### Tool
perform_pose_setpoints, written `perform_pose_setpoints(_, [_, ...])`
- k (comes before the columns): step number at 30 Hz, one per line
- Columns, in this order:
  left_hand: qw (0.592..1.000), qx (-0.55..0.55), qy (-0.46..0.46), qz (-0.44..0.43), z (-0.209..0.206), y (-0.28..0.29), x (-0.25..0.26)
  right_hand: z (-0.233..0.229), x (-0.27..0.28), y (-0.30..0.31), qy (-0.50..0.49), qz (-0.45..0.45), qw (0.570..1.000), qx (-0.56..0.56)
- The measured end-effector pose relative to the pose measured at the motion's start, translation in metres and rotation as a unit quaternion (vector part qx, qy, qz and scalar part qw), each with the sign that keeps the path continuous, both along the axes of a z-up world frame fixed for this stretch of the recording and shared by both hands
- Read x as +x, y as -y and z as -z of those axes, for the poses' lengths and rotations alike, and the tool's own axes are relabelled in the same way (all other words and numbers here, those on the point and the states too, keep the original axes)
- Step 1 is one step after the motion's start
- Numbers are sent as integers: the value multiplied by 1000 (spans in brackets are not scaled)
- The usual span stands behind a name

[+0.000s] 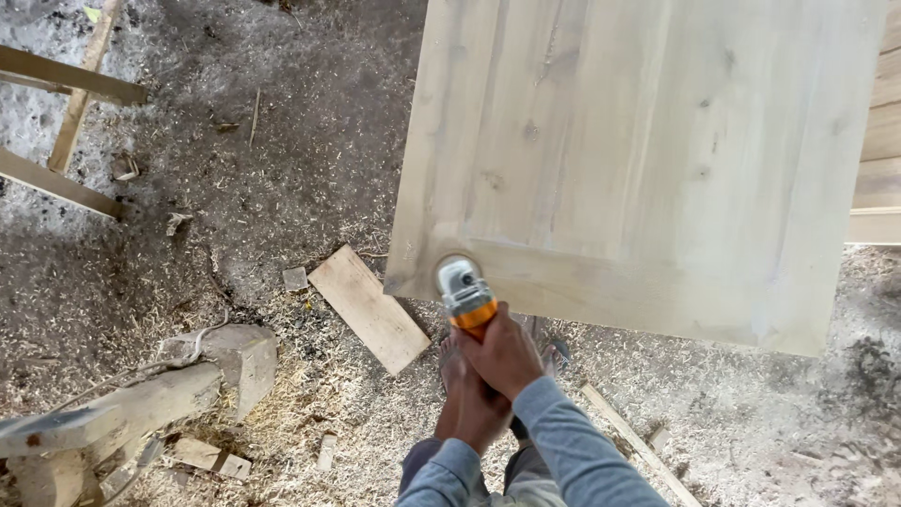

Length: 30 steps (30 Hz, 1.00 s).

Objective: The person uses a power sander to smooth the surface and edges of a wooden door.

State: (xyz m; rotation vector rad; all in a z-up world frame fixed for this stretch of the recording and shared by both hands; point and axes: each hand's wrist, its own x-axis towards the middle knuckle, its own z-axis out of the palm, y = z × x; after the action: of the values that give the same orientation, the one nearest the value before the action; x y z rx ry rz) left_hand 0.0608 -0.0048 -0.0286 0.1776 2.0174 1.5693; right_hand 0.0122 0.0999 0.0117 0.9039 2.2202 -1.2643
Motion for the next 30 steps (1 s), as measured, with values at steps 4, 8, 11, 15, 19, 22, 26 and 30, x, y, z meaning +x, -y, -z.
perform_pose_setpoints(4, [965, 204, 140, -87, 2, -23, 35, -12, 14, -16, 30, -6, 997, 72])
perform_pose_setpoints(8, [974, 179, 131, -50, -4, -29, 42, -12, 28, -24, 38, 2, 996, 85])
perform_pose_setpoints(11, [960, 224, 155, -57, -11, -32, 43, -8, 33, -30, 43, 7, 996, 83])
perform_pose_setpoints(15, [970, 177, 168, -16, -17, -43, 40, -7, 43, -41, 34, 22, 994, 101])
perform_pose_setpoints(19, [960, 230, 158, -17, -20, -60, 47, -8, 53, -56, 59, 44, 991, 114])
perform_pose_setpoints(22, [972, 209, 104, -3, -20, -72, 52, -3, 64, -70, 53, 70, 989, 120])
perform_pose_setpoints(26, [992, 110, -2, 67, -28, -77, 46, 11, 90, -82, 39, 141, 982, 119])
perform_pose_setpoints(30, [984, 89, 27, 150, -35, -68, 28, 27, 106, -80, -31, 250, 960, 120])
